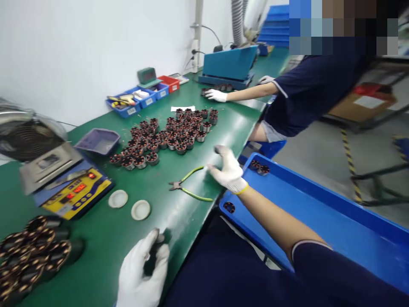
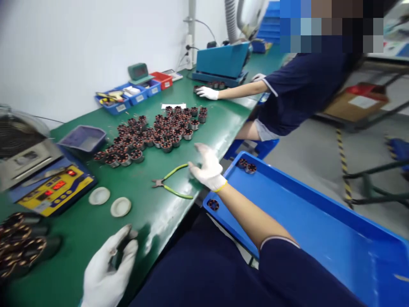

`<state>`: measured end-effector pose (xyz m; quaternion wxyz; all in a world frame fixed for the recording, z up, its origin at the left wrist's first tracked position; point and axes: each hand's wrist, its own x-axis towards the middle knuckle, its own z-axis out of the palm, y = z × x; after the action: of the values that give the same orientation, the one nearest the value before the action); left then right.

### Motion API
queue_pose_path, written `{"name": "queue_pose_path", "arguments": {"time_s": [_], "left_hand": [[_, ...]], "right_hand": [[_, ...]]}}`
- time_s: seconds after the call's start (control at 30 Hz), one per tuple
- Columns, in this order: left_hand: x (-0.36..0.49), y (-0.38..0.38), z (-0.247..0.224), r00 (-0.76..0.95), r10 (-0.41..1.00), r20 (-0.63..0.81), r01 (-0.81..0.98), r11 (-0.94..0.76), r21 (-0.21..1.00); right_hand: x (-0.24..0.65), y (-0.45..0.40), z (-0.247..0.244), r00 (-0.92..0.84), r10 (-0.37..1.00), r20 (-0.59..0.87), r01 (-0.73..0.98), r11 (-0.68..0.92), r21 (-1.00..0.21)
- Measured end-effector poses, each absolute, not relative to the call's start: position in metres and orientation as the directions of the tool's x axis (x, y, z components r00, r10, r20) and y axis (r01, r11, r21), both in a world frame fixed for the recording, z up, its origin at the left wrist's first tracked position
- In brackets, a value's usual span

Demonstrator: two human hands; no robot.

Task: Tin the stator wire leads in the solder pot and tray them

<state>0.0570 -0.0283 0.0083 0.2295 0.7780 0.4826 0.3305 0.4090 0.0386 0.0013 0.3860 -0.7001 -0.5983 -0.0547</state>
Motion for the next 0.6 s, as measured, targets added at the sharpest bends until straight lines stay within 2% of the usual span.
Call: {"name": "queue_pose_path", "arguments": {"time_s": [0.07,0.1,0.17,0.23,0.33,0.47,0.6], "left_hand": [[0.064,-0.028,0.018,0.347,0.858,0.379,0.558,-0.514,0.651],[0.066,-0.027,0.021,0.351,0.84,0.413,0.549,-0.542,0.636],[0.066,-0.024,0.025,0.341,0.826,0.449,0.556,-0.563,0.612],[0.065,-0.02,0.026,0.326,0.818,0.474,0.559,-0.571,0.601],[0.062,-0.014,0.025,0.294,0.81,0.508,0.55,-0.578,0.603],[0.061,-0.014,0.026,0.267,0.826,0.496,0.544,-0.554,0.63],[0.063,-0.018,0.026,0.262,0.839,0.476,0.505,-0.54,0.673]], "right_hand": [[0.371,0.083,0.025,0.014,0.859,0.512,0.875,0.237,-0.422],[0.351,0.104,0.036,-0.173,0.859,0.482,0.863,0.368,-0.345],[0.314,0.141,0.052,-0.354,0.844,0.403,0.865,0.46,-0.203],[0.286,0.165,0.06,-0.384,0.87,0.31,0.899,0.429,-0.09],[0.266,0.178,0.063,-0.329,0.913,0.241,0.941,0.337,0.005],[0.271,0.178,0.057,-0.301,0.924,0.234,0.953,0.302,0.032],[0.278,0.179,0.055,-0.347,0.916,0.2,0.937,0.35,0.018]]}}
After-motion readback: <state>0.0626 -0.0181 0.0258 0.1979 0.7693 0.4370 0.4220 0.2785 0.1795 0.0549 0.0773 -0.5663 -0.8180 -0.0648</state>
